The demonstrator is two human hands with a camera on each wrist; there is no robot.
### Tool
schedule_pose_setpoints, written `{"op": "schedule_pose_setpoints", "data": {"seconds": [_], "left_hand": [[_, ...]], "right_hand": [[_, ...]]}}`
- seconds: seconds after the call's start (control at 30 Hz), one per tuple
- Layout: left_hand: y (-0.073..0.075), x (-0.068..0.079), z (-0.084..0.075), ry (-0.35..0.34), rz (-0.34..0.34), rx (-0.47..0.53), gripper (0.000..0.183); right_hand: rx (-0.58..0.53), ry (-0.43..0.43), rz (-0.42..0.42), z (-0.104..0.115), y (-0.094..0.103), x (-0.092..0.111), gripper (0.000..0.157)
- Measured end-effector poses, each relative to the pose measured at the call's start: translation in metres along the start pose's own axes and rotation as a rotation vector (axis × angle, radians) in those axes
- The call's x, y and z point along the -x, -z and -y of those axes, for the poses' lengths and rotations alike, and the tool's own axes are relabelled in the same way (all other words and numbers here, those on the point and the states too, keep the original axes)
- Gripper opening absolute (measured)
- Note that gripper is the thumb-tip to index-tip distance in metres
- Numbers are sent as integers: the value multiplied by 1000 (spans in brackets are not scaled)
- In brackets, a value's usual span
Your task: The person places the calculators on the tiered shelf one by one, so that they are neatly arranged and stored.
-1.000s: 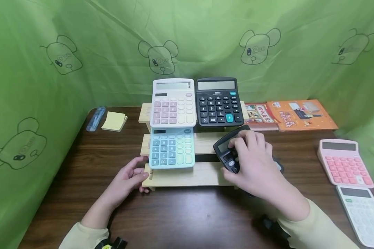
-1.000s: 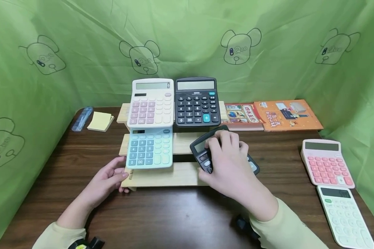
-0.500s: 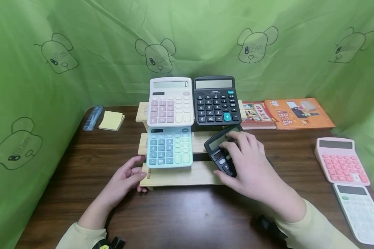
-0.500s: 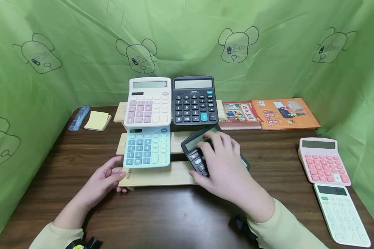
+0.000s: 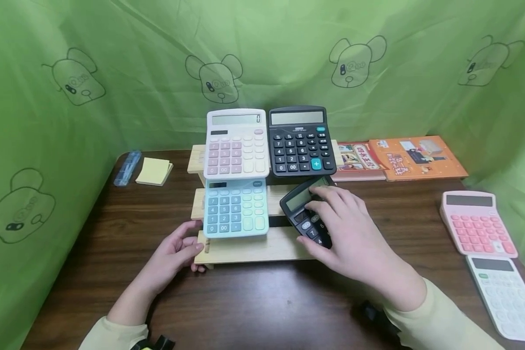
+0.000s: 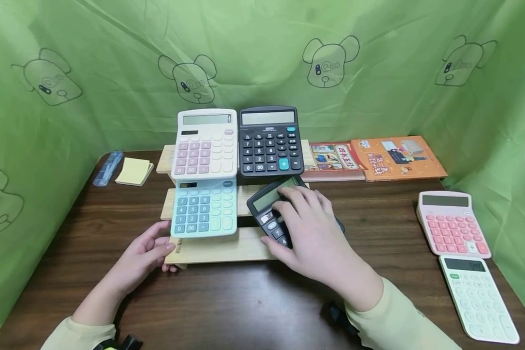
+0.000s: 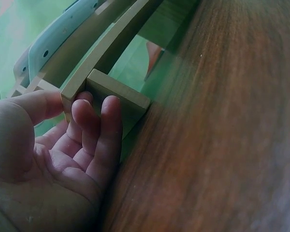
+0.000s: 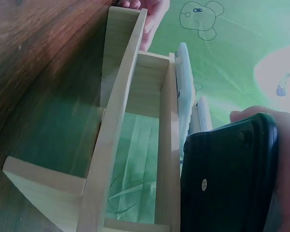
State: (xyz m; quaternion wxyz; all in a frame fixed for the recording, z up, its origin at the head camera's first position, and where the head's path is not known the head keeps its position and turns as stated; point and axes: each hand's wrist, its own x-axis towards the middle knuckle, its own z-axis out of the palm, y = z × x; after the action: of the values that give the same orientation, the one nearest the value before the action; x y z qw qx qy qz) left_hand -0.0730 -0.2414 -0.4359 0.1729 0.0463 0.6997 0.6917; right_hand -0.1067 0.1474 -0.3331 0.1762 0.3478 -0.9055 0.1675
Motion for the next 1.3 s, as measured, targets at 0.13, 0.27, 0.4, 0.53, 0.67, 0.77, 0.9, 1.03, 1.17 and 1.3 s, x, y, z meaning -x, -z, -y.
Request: {"op": "schedule_pose_setpoints", "data": {"seconds": [0.13, 0.27, 0.4, 0.53, 0.67, 0.77, 0.9, 1.03, 1.17, 1.3], "left_hand": [[0, 0, 1, -15, 13, 4, 55], [1, 0, 1, -11, 10, -4, 55], [2, 0, 1, -6, 10, -11, 55], [3, 0, 2, -11, 13, -20, 56], [2, 0, 2, 5, 0, -13, 55], [2, 0, 2, 15, -8, -5, 55], [1, 0, 2, 4, -4, -2, 55], [1, -1, 2, -21, 16, 3, 55], [0, 0, 1, -16, 8, 0, 55], [0, 0, 0, 3, -4, -5, 54]], "right_hand": [[33, 37, 42, -1, -2, 0, 68], [60, 76, 81, -2, -2, 1, 79], [66, 109, 124, -2, -2, 3, 91], [84, 136, 185, -3, -2, 4, 106], [101, 144, 207, -6, -2, 4, 116], [97, 141, 201, -8, -1, 3, 117], [70, 137, 208, -12, 3, 4, 113], [76, 121, 194, -16, 7, 6, 106], [103, 108, 173, -15, 6, 5, 100], [100, 90, 188, -13, 5, 5, 103]]}}
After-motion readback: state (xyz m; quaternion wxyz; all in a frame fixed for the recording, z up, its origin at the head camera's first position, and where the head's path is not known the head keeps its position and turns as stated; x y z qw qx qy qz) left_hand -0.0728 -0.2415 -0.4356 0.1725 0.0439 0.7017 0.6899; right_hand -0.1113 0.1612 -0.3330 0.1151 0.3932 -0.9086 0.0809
